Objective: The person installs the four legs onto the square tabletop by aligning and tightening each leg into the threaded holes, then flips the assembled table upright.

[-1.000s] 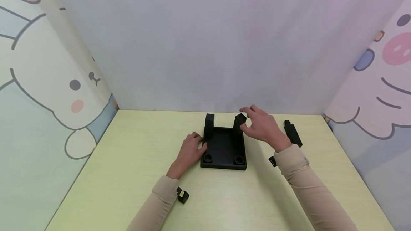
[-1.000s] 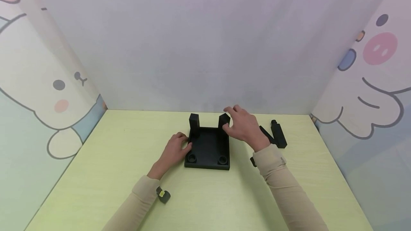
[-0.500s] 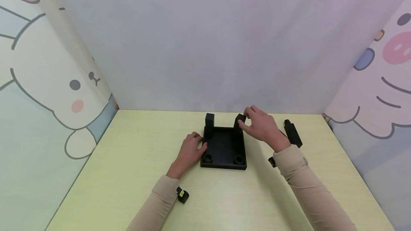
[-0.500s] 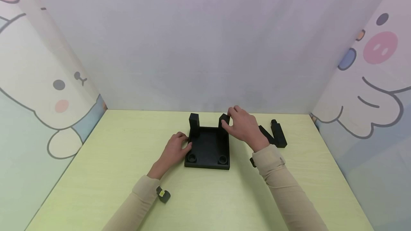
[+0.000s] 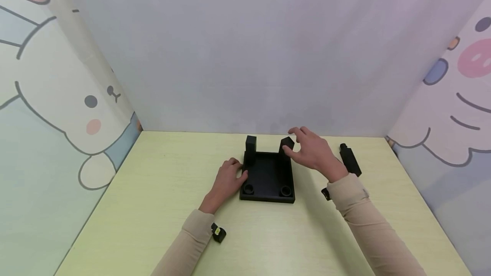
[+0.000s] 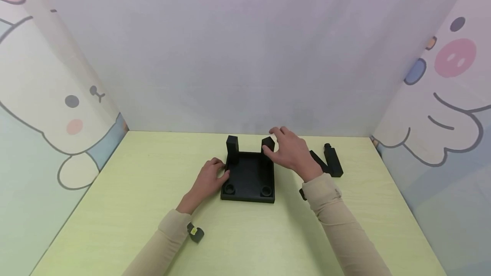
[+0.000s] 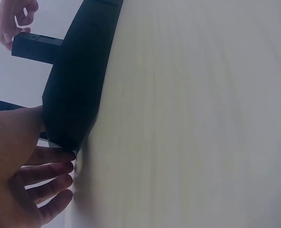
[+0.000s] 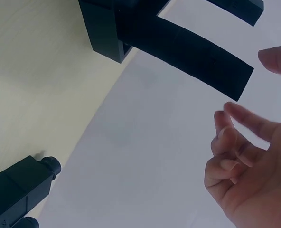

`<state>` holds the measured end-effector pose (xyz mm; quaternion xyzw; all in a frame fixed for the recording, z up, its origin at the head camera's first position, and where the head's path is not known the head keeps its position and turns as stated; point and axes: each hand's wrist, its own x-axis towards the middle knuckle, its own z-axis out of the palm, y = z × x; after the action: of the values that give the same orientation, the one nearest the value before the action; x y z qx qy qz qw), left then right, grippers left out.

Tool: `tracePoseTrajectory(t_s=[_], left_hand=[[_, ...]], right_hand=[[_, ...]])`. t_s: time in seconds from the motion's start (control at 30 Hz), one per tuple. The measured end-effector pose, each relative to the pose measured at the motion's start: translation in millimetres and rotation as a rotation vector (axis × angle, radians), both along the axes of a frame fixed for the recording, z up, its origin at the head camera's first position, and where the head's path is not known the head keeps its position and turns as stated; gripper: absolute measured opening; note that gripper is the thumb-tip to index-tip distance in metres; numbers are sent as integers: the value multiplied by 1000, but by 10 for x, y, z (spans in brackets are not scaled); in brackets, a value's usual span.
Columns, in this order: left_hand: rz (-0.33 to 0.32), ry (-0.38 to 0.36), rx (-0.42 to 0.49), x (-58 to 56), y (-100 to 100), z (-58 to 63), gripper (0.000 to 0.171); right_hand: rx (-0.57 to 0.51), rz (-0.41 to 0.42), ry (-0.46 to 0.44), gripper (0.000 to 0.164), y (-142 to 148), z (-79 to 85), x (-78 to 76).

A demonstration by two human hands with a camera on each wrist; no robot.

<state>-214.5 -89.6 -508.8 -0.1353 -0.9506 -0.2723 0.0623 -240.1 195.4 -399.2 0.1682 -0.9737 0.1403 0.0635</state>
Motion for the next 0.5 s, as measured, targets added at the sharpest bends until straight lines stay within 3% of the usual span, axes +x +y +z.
tracePoseTrajectory(t_s=[0.2, 0.5], left_hand=[[-2, -3, 1, 16, -10, 14, 35], [-4, 15, -18, 11, -6, 16, 34]], right_hand=[[14, 36, 16, 44, 12, -12, -5], [-6, 18, 21, 36, 18, -35, -23]])
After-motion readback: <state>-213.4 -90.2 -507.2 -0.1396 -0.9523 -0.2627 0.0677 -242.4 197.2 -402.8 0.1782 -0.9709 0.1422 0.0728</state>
